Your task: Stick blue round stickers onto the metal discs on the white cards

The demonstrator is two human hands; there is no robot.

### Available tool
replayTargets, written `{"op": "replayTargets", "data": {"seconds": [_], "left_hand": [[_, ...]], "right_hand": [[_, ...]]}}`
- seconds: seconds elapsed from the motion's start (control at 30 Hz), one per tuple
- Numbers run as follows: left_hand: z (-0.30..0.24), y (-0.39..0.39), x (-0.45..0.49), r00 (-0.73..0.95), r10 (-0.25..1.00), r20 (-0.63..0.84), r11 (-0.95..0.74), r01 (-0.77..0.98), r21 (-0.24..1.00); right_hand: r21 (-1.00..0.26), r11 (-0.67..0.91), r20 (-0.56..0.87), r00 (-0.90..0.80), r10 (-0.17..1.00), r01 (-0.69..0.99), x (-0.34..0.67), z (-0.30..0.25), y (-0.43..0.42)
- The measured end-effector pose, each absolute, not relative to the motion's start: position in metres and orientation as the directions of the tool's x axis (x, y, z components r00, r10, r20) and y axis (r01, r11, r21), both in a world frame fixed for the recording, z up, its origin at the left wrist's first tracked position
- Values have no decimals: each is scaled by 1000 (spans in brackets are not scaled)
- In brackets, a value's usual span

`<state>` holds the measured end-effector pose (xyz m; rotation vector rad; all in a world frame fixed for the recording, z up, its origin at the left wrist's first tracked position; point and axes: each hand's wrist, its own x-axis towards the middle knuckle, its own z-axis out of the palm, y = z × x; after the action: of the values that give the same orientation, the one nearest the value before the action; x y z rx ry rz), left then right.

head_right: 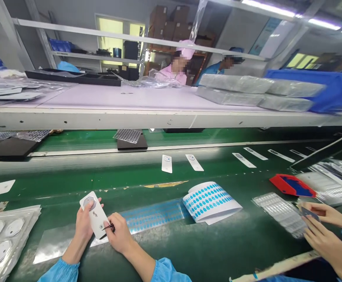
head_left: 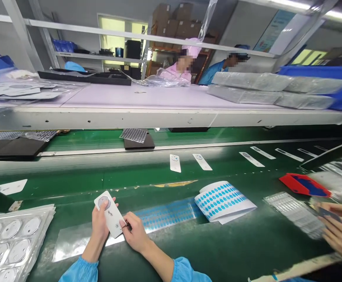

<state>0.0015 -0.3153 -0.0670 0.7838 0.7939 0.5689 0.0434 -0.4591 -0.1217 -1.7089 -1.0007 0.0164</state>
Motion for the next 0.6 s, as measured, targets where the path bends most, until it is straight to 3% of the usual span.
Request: {"op": "replayTargets", "data": {"seconds": [0.4,0.5,0.6], "left_hand": [[-66,-299,4,565,666,-488,653,-124,748],[-70,-292,7,666,568,-483,700,-82,709],[-73,-289,9,778,505,-373,687,-102,719]], "right_hand": [[-792,-59,449,646,617,607,43,-121,-447],[-823,-114,389,699,600,557,50,-112,-447],[-850,-195,325,778,538,490,79,-92,-445]]}}
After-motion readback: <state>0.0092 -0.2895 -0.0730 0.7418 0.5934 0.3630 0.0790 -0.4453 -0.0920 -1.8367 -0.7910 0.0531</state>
